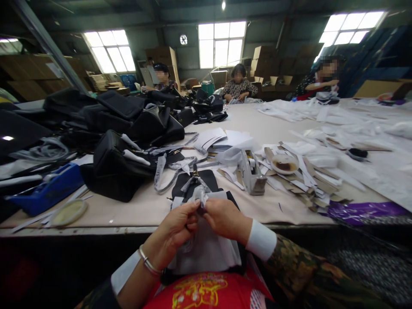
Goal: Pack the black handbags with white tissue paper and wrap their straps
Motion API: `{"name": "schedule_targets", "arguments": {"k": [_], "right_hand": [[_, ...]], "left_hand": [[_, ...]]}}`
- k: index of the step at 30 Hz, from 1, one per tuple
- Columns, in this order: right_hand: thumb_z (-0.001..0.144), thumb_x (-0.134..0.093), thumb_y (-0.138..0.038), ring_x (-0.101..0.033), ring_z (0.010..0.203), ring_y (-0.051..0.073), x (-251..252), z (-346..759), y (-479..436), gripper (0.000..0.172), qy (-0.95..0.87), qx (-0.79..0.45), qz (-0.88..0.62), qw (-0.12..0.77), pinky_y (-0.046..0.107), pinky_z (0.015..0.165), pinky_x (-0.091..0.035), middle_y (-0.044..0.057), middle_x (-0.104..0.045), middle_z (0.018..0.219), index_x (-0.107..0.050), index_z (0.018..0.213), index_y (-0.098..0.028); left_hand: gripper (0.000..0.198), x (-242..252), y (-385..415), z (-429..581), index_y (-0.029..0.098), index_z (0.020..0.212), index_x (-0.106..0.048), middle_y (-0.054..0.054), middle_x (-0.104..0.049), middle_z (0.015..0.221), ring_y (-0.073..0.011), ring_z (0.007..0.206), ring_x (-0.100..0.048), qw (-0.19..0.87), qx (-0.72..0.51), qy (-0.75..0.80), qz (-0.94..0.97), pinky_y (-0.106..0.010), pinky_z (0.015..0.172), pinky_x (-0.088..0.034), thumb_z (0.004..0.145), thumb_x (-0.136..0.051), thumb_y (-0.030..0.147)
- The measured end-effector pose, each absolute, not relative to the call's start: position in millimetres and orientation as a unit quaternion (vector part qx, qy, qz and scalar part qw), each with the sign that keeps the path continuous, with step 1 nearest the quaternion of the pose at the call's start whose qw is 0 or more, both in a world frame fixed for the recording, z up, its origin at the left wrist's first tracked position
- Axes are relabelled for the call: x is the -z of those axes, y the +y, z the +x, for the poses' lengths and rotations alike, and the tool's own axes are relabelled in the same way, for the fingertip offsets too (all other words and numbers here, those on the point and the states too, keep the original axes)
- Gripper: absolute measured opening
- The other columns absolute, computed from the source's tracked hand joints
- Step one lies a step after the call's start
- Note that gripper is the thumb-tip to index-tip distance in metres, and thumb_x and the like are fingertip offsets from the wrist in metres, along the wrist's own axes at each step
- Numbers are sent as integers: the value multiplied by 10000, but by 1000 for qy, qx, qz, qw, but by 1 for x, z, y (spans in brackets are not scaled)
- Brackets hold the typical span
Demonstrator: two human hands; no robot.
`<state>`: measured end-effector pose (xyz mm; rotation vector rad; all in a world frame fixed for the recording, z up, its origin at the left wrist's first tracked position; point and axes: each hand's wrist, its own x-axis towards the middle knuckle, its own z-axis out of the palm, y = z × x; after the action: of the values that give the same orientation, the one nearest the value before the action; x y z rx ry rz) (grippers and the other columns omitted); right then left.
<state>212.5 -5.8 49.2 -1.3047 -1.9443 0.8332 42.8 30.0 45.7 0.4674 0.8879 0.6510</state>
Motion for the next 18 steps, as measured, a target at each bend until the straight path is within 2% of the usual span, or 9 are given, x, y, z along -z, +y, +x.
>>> {"name": "schedule_targets", "arguments": {"k": [2, 5, 8, 10, 12, 16, 18], "right_hand": [[831, -610, -277, -483, 705, 162, -49, 219, -3, 145, -750, -315, -495, 304, 286, 628, -360, 50, -583, 763, -575, 735, -175], [871, -598, -539, -340, 521, 98, -50, 227, 6, 413, -627, -513, -496, 313, 242, 476, -256, -23, -455, 616, -489, 677, -192], [767, -664, -712, -163, 431, 53, -47, 228, 15, 556, -435, -668, -507, 329, 224, 401, -100, -98, -321, 522, -451, 674, -206], [655, -795, -657, -165, 409, 40, -43, 224, 18, 561, -381, -682, -519, 345, 221, 388, -81, -114, -308, 478, -469, 652, -200], [602, -851, -582, -210, 394, 35, -39, 220, 19, 525, -367, -671, -521, 379, 219, 382, -96, -100, -363, 462, -512, 637, -182], [605, -854, -514, -258, 391, 31, -33, 214, 14, 461, -352, -640, -515, 448, 218, 382, -103, -56, -469, 483, -563, 620, -156], [612, -847, -494, -280, 393, 32, -33, 212, 12, 445, -341, -631, -515, 470, 216, 383, -112, -43, -496, 491, -559, 605, -155]], "left_hand": [[422, -43, 28, 46, 179, 762, -526, 111, -372, 531, -35, 419, -236, 813, -329, 416, 239, -168, 402, -149, 610, -890, 331], [344, -38, 21, 49, 162, 745, -594, 84, -412, 526, -57, 441, -290, 765, -351, 426, 332, -196, 434, -189, 667, -855, 372], [245, -33, 15, 53, 138, 720, -675, 18, -544, 607, -103, 569, -443, 665, -370, 452, 466, -209, 518, -311, 760, -779, 355], [231, -31, 13, 56, 137, 720, -696, 1, -581, 656, -117, 622, -476, 623, -357, 473, 510, -206, 542, -348, 801, -742, 349], [250, -34, 12, 58, 143, 767, -702, -11, -597, 701, -130, 635, -503, 638, -317, 502, 490, -202, 517, -383, 817, -736, 386], [384, -45, 13, 60, 171, 993, -677, -85, -655, 1017, -199, 812, -611, 732, -249, 506, 382, -278, 549, -547, 800, -765, 492], [470, -50, 14, 61, 192, 1078, -645, -96, -640, 1094, -207, 838, -628, 757, -240, 490, 360, -317, 570, -584, 793, -764, 546]]}}
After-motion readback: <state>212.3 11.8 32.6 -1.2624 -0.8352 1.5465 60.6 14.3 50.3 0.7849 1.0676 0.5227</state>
